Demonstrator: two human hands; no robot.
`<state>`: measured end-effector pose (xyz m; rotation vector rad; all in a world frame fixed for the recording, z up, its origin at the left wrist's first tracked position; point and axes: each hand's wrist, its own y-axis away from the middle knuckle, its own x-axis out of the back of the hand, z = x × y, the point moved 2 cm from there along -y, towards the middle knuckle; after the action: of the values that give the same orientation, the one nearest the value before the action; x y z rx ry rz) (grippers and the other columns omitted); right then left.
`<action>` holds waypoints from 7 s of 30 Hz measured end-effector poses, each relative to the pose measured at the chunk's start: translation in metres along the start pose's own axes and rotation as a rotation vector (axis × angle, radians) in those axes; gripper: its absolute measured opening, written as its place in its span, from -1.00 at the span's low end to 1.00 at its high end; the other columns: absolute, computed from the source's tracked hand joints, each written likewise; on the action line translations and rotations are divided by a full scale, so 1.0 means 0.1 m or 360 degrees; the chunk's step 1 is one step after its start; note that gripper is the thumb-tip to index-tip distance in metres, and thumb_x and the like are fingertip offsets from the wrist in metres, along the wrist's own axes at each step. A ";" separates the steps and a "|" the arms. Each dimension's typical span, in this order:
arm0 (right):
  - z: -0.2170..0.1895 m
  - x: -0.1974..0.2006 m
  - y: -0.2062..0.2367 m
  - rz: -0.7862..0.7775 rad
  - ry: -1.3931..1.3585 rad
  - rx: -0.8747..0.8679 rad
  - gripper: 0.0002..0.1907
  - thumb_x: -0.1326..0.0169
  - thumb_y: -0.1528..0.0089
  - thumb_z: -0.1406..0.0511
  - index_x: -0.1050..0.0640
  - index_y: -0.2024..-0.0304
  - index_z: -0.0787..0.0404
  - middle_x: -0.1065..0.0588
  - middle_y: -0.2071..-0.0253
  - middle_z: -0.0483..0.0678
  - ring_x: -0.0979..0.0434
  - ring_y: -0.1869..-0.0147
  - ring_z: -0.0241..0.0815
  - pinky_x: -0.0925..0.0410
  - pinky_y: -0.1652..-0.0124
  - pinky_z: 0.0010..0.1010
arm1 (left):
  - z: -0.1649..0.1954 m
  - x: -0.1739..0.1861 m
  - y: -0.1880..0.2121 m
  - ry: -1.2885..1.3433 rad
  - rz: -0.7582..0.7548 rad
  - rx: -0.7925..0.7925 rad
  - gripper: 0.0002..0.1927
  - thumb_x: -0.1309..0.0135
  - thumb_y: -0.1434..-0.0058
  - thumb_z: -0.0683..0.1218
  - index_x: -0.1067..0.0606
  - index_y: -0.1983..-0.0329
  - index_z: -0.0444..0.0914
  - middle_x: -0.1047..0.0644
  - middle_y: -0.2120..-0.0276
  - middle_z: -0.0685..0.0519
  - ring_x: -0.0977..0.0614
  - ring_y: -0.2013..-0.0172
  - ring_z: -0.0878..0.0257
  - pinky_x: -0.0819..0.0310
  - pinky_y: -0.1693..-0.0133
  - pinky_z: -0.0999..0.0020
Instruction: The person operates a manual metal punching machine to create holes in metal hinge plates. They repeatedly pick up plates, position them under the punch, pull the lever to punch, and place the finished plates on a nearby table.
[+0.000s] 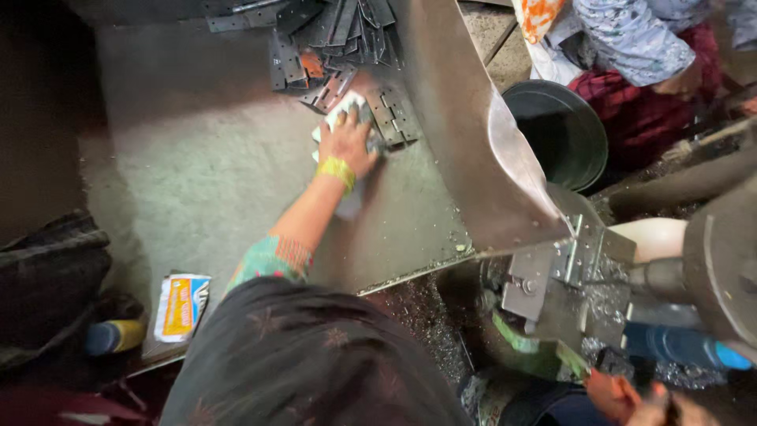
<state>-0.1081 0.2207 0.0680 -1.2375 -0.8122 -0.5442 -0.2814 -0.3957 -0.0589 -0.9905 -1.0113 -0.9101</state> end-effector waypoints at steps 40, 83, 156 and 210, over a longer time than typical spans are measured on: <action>-0.82 1.12 0.49 -0.0184 -0.0051 -0.0538 -0.77 -0.17 -0.20 0.13 -0.62 0.12 -0.01 -0.50 0.08 -0.03 -0.51 -0.04 0.08 -0.39 0.09 -0.10 | 0.04 1.00 1.63 0.0354 -0.0199 0.0267 -0.72 -0.08 -0.14 -0.14 -0.63 0.09 -0.24 -0.64 0.22 -0.24 -0.67 0.20 -0.17 -0.52 0.18 -0.01; -0.28 -0.05 1.81 -0.1187 -0.0296 -0.0741 -0.53 -0.21 -0.20 0.16 -0.37 -0.07 0.12 -0.55 0.08 0.21 -0.61 0.07 0.29 -0.45 0.12 0.07 | 4.11 0.06 2.05 -0.0232 -0.0196 -0.0890 -0.63 0.19 -0.30 -0.09 -0.65 0.13 -0.26 -0.57 -0.05 -0.12 -0.43 -0.15 0.04 -0.21 -0.13 0.13; -0.25 0.19 1.24 -0.1264 -0.0093 -0.0498 -0.58 0.01 -0.18 0.31 -0.40 -0.12 0.13 -0.55 0.07 0.21 -0.63 0.14 0.27 -0.47 0.17 0.04 | 4.25 0.43 2.33 0.0798 -0.0528 0.0005 -0.63 0.34 -0.48 -0.05 -0.46 -0.11 -0.25 -0.50 -0.19 -0.26 -0.51 -0.16 -0.10 -0.39 -0.10 0.07; -0.36 -0.25 2.09 -0.1103 -0.0511 -0.0789 -0.54 0.06 -0.26 0.34 -0.31 -0.23 0.03 -0.46 -0.02 0.30 -0.55 0.07 0.44 -0.38 0.15 0.23 | 4.17 0.26 1.90 -0.0406 -0.0439 -0.0845 -0.56 0.24 -0.27 -0.07 -0.57 -0.09 -0.12 -0.41 -0.31 0.02 -0.29 -0.33 0.08 -0.14 -0.13 0.07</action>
<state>0.0426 0.2393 -0.0828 -1.5059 -1.4558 -1.1768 -0.1994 0.0504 0.0120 -1.4617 -1.1663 -1.3474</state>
